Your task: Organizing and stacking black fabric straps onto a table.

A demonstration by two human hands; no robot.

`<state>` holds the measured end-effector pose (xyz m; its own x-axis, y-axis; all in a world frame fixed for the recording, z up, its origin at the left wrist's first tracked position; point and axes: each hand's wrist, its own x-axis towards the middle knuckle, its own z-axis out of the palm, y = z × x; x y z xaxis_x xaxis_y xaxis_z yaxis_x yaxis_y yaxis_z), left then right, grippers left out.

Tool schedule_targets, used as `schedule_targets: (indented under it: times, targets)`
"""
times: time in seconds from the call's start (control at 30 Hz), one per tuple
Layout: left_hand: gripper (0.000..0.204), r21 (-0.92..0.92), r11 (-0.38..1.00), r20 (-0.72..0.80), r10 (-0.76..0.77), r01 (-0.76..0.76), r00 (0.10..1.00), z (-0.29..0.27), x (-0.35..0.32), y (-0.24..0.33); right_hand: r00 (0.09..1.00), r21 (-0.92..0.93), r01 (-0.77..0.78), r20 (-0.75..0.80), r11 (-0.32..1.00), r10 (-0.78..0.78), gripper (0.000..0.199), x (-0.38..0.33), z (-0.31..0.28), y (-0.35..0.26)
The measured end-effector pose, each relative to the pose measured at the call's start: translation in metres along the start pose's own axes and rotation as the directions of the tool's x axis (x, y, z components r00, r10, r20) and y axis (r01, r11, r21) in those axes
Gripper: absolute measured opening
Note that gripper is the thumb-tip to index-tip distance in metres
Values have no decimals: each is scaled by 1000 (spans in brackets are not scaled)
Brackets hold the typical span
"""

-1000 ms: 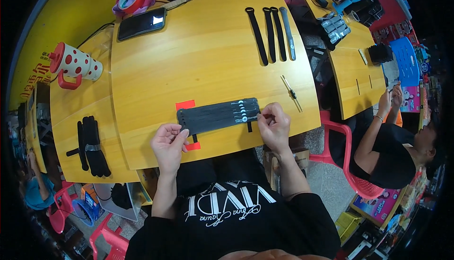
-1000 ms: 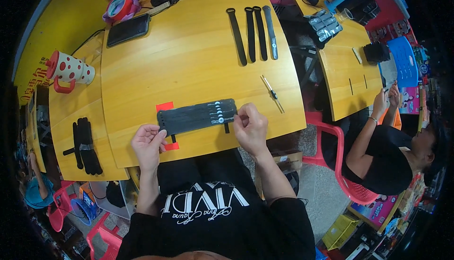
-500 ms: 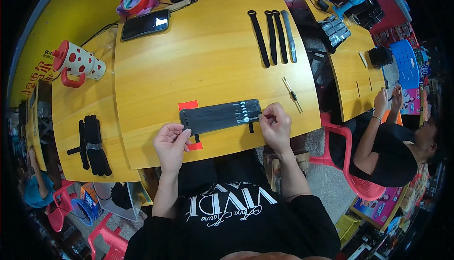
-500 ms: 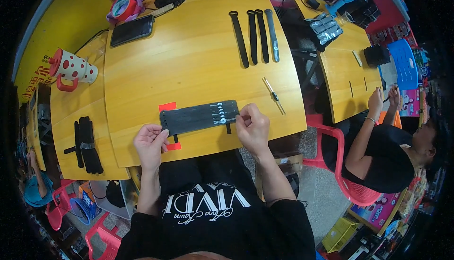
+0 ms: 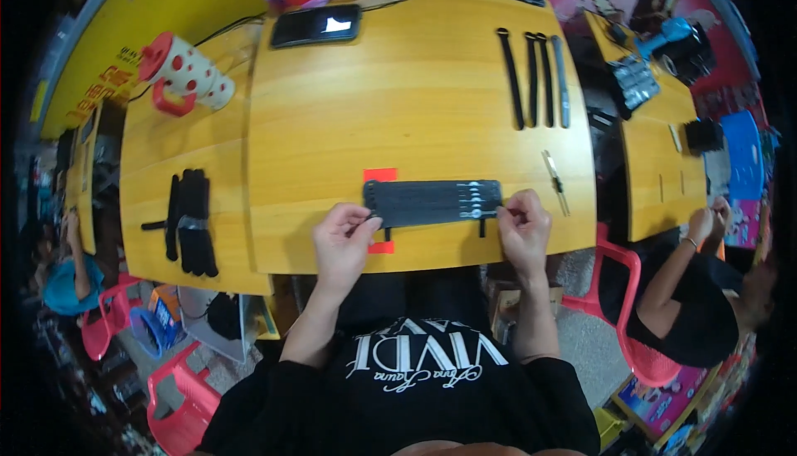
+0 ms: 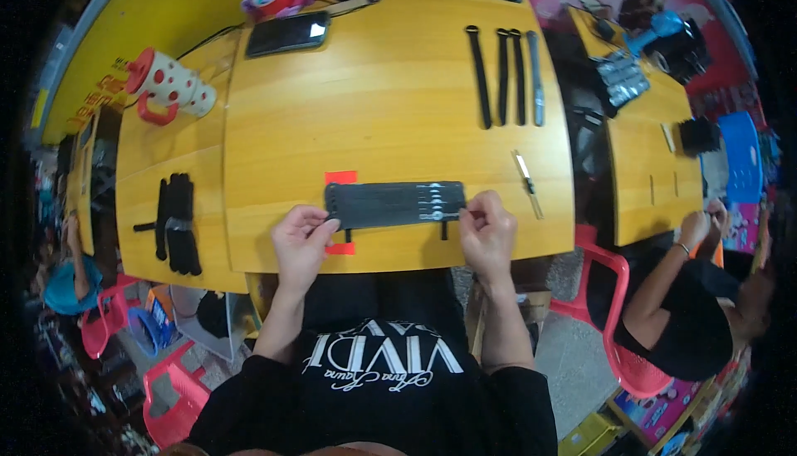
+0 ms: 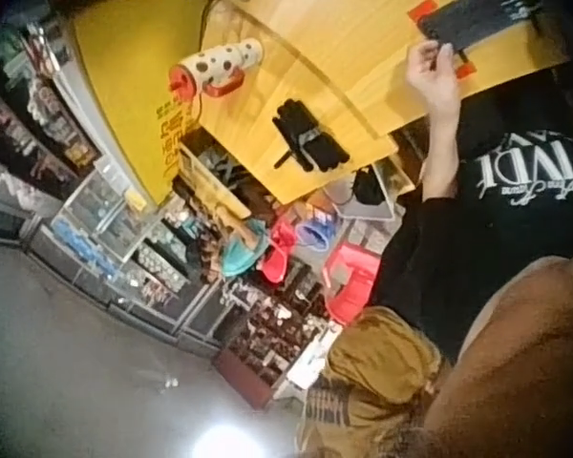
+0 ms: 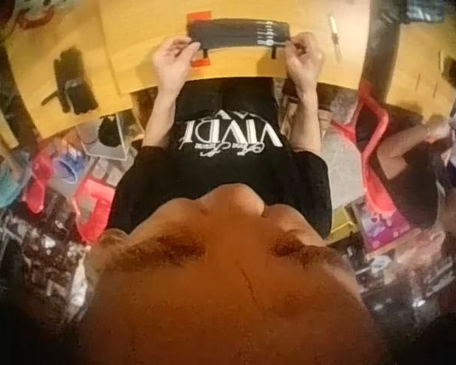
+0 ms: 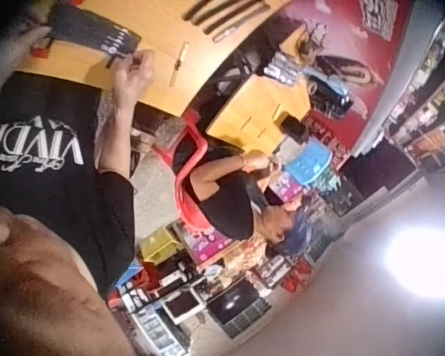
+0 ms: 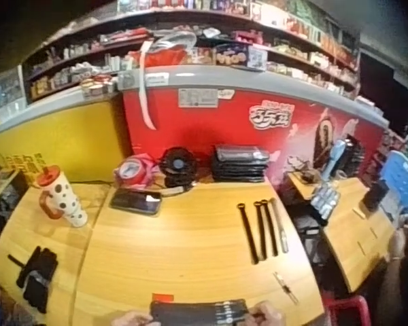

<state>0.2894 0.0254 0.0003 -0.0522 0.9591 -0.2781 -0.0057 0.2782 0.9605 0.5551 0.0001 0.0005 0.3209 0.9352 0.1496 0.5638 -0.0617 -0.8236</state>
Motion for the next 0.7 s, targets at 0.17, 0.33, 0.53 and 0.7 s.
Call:
schedule_targets:
  times: [0.17, 0.33, 0.53, 0.7]
  targets:
    - [12, 188, 966, -16, 182, -176, 983, 4, 5, -16, 1000, 50, -5, 1, 999, 5, 15, -2, -2, 5]
    - [12, 310, 928, -28, 228, -209, 973, 4, 7, -16, 1000, 69, -27, 4, 997, 27, 17, -3, 1, 7]
    - [13, 385, 891, -18, 267, -240, 963, 5, 7, -9, 1000, 76, -12, 5, 997, 12, 17, -3, 2, 6]
    - [14, 434, 864, 11, 276, -253, 961, 6, 7, -3, 1000, 69, -12, 6, 998, 11, 17, -2, 2, 6]
